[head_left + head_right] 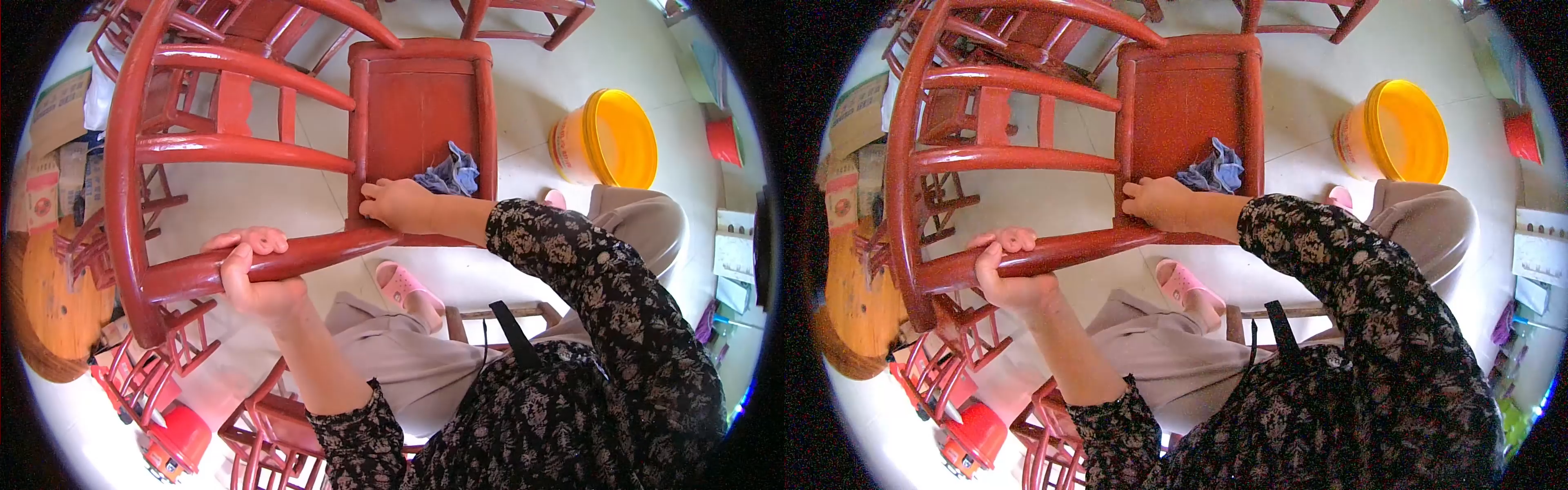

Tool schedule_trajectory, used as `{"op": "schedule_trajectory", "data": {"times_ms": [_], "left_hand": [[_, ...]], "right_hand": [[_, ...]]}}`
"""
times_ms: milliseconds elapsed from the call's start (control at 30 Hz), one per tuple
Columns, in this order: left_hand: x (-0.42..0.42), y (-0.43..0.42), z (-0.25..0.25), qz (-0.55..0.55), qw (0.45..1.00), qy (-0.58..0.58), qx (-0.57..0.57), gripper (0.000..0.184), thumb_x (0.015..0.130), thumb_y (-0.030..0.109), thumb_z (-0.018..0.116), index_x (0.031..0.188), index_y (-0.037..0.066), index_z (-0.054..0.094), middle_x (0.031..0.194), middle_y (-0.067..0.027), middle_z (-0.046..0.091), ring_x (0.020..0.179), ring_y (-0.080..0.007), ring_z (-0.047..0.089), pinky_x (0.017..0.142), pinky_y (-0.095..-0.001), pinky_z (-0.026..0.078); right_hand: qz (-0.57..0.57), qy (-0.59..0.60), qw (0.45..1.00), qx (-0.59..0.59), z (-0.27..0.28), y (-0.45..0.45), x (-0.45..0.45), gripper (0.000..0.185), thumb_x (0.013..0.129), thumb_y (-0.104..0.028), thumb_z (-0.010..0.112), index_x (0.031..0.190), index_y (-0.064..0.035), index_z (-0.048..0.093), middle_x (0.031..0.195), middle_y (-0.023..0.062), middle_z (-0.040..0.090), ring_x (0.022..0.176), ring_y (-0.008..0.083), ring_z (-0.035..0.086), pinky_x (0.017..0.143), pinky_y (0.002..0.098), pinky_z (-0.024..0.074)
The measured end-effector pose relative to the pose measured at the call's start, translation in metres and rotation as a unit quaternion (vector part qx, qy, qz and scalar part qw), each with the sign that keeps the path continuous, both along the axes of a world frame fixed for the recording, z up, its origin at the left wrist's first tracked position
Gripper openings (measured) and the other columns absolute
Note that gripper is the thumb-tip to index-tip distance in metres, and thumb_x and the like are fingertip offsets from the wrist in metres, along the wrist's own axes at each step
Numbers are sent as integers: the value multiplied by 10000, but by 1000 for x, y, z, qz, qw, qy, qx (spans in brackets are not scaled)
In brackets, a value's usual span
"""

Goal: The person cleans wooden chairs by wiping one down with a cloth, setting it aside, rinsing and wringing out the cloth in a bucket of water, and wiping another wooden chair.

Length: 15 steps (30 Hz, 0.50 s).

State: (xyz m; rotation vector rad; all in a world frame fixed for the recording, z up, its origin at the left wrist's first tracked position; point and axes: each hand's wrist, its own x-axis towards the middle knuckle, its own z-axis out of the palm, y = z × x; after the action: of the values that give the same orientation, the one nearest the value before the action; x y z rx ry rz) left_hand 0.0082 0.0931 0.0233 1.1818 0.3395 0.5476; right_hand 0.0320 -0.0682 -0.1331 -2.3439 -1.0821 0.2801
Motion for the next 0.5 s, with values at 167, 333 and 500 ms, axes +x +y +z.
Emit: {"op": "schedule_trajectory", "data": {"times_ms": [167,333,500], "left_hand": [[-2,3,-1,-27,1000,0,9,162,676,132,494,823,73,460,602,-57,426,544,-177,428,550,-308,372],[0,0,1,-17,1000,8,11,171,678,129,502,825,58,453,594,-55,421,544,-184,435,584,-315,388],[1,-1,0,-8,1000,5,11,181,653,122,492,806,41,439,583,-66,419,535,-193,440,569,-314,400]], "right_hand": [[-137,-16,990,37,-15,9,-7,61,772,-141,563,806,-90,560,850,92,513,771,288,572,656,379,482],[-352,38,928,114,-20,6,16,133,767,-169,555,810,-43,568,781,147,546,769,325,581,650,382,499],[-119,33,982,141,-17,-10,-5,133,784,-192,573,857,-87,609,830,100,541,793,276,565,656,387,474]]}}
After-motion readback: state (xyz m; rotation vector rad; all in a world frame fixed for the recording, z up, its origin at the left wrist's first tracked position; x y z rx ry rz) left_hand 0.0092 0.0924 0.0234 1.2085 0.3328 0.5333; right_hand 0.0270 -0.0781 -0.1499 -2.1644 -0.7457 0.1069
